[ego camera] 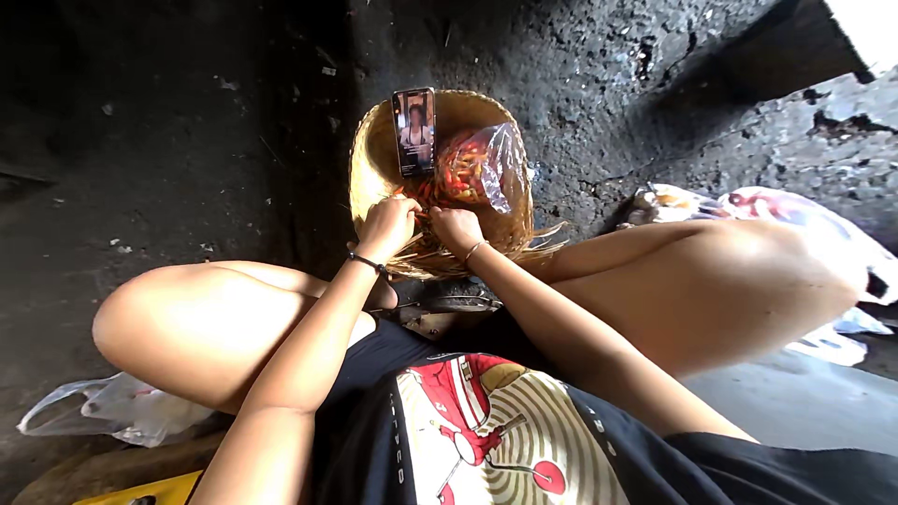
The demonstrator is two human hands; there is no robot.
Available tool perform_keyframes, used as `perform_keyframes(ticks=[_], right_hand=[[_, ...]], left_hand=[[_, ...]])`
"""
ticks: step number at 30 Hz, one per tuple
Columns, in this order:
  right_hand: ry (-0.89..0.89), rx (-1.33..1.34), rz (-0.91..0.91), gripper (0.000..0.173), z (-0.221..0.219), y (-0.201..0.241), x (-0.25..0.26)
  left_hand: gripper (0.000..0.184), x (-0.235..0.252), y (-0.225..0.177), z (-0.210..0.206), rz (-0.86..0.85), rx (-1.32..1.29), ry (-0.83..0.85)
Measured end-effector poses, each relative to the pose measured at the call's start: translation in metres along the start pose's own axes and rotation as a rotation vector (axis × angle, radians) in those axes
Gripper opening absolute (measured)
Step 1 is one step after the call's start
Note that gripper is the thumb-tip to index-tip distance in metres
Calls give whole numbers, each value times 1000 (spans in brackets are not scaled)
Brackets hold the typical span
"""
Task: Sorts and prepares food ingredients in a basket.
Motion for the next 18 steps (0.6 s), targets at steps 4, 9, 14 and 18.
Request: perform_keyframes(ticks=[4,9,14,18], right_hand=[[-81,2,14,28,26,5,-4],[-92,122,169,27,56,0,-11],[-178,633,211,27,57,-17,-3],[-176,965,136,28,57,-22,2]], left_hand=[[35,3,2,-6,-63,16,-15],[31,4,2,-3,-33,73,29],[29,4,-3,6,-72,-240,-15],[26,3,-8,10,-85,-431,-85]])
Point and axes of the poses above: each hand's wrist, its own x-axis towards the middle knuckle, its own z-axis out of the back of the hand, y = z × x, the point moved 5 cm from there along x, towards the middle knuckle, and after that the axes turned 7 degrees about -y, right-handed, at the moved point
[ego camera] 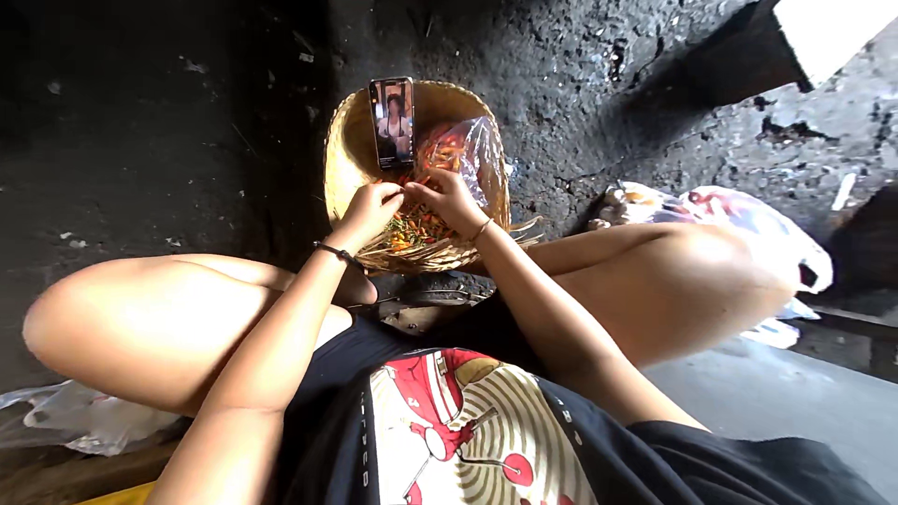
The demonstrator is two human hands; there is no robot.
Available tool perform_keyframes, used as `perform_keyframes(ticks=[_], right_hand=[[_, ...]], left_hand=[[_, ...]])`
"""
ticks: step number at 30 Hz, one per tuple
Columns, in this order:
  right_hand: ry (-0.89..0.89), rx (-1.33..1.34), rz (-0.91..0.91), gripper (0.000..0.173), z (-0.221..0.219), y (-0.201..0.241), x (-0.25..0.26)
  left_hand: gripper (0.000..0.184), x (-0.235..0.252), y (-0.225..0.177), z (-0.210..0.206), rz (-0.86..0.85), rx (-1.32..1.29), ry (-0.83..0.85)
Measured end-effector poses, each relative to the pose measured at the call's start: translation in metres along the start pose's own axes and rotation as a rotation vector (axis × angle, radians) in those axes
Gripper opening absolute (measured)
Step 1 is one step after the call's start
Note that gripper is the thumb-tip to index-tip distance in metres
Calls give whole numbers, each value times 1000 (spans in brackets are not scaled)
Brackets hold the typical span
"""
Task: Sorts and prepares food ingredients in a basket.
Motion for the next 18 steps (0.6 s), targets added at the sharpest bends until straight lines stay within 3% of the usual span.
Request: perform_keyframes(ticks=[3,5,7,10,13,15,18], right_hand=[[39,497,-180,19,-9,-6,-5],[100,841,-364,33,-19,-9,-11],[43,915,-498,40,-21,-17,-13],[-51,600,-505,30,-8,-29,-9],[27,244,-380,30,-6,-29,-4],[52,-62,-258,37,-9,-27,0],[120,-325,-138,31,-24,-32,-1]], left_hand=[[24,-1,-2,-1,-84,-181,-18],[22,-1,-8,-1,-123,-317,-8],[22,-1,-10,1,-126,-320,-18],[23,-1,-2,6,-29,52,20],[28,-4,11,7,152,430,180],[31,-6,13,7,167,497,181],[27,-4,10,7,146,501,155]])
Point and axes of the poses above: each hand's wrist, its own x-axis towards the middle knuckle, its own z-axis out of the back of the hand, y = z × x, the point moved 5 cm from there along x, towards the middle knuckle, and after that the axes turned 7 degrees about -y, right-handed, at the moved point
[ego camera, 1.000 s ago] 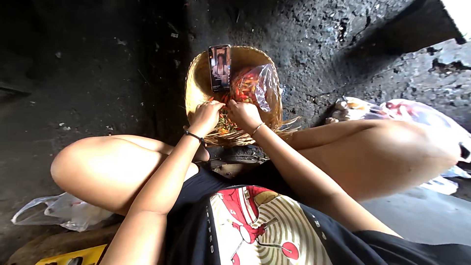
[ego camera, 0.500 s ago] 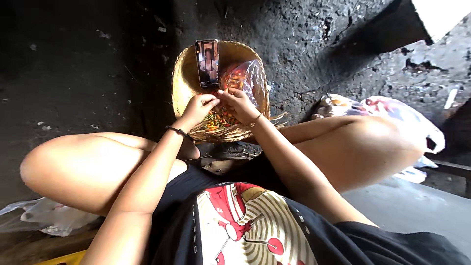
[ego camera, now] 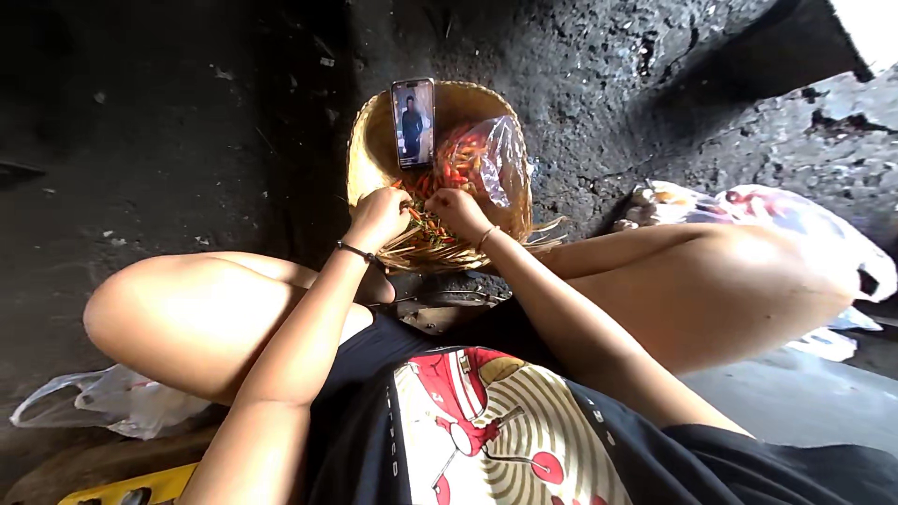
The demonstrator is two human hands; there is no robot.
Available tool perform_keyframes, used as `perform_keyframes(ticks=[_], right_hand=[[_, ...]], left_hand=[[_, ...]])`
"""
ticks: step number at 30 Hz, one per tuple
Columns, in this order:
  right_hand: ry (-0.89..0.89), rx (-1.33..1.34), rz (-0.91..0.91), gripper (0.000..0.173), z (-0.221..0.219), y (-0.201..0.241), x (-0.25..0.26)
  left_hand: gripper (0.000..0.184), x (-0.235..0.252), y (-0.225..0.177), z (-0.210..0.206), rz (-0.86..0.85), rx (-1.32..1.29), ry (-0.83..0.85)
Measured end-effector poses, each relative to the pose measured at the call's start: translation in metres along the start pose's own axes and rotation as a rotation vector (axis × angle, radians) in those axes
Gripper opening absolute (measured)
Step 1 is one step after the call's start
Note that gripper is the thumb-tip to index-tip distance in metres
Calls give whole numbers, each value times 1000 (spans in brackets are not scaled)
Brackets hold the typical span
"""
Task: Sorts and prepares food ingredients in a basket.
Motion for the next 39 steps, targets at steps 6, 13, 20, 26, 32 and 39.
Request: perform_keyframes(ticks=[6,13,20,26,32,39], right_hand=[[103,-311,6,35,-28,-1,-6],[90,-445,-9,33,-37,11,-2],[135,-356,-58,30,-32,5,3],[40,59,-82,29,-11,1,0],[17,778,-323,16,-15,-3,-16],[42,1154,-392,16,-25,6,-23]], left_hand=[[27,6,-1,-10,-33,-32,-40],[29,5,-1,-5,11,-69,-71],[29,4,-3,-2,49,-89,-70],[31,6,3,-8,42,-235,-37],[67,5,2,-19,231,-618,44],[36,5,1,-25,276,-662,-38]])
Point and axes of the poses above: each hand's wrist, its own x-axis towards the middle knuckle, its own z-axis out of the back of the hand, y = z × x, the point moved 5 cm from there along x, towards the middle knuckle, and after that the axes turned 7 degrees about -y, right-handed, at the moved point
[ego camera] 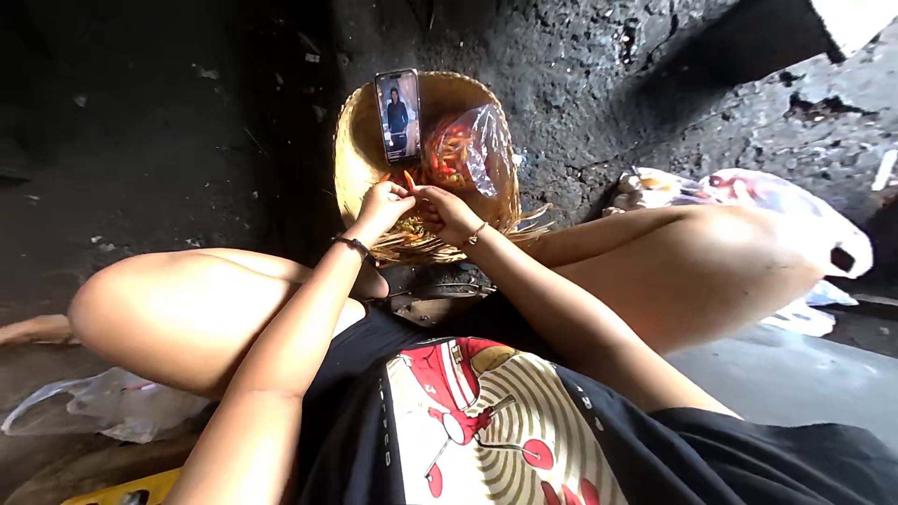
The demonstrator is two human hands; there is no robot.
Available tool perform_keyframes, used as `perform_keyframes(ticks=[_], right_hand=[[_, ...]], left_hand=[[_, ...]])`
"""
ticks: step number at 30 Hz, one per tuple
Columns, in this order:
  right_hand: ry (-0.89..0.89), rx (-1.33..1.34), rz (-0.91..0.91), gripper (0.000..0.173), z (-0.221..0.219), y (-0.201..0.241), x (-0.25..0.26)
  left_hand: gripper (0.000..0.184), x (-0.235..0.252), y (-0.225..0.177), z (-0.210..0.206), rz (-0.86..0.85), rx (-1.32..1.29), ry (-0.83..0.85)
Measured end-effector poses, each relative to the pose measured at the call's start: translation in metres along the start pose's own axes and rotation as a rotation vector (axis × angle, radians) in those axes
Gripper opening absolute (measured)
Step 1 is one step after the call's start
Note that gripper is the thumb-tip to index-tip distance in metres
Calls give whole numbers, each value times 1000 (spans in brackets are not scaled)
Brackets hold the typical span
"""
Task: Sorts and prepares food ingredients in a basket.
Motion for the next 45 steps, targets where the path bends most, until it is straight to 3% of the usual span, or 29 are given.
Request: perform_keyframes(ticks=[5,12,16,18,21,24,26,30,33,35,38,40,43,45], right_hand=[[16,-13,30,12,-5,0,-3],[-62,-380,392,20,-3,29,0],[-85,-543,526,29,-7,41,-4],[-30,-356,419,26,-8,40,-3],[98,113,104,37,-13,31,-9],[124,284,6,34,-13,27,-10],[84,179,79,30,-10,27,-7],[-89,-295,398,20,-2,42,-5],[-203,-525,549,29,1,48,-6],[-210,-537,588,29,0,48,-7],[-23,-131,354,21,-4,39,-6],[82,162,137,34,-11,31,-9],[41,304,43,41,-6,23,-5],[-69,252,5,35,6,18,3]], left_hand=[[27,-3,-2,3,-56,-15,-58],[18,-5,-11,9,-146,29,-34],[17,-5,-16,12,-171,-157,35],[14,-6,-17,11,-250,-255,51],[9,-8,-22,10,-357,-364,85],[7,-8,-24,8,-358,-411,109],[8,-6,-21,8,-339,-352,76],[18,-4,-21,11,-440,20,-35],[18,-10,-25,10,-539,112,-64],[17,-11,-25,8,-598,115,-45],[18,-10,-27,10,-615,-19,11],[16,-11,-30,9,-590,-183,64],[13,-16,-39,7,-558,-375,120],[13,-15,-39,16,-544,-206,94]])
Point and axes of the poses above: each hand's wrist, its own x-axis towards the middle knuckle, its own z-axis out of the back of the hand, y = z × x, the point moved 5 cm from there along x, towards the middle knuckle, and after that the axes turned 7 degrees about -y, right-handed, at the moved point
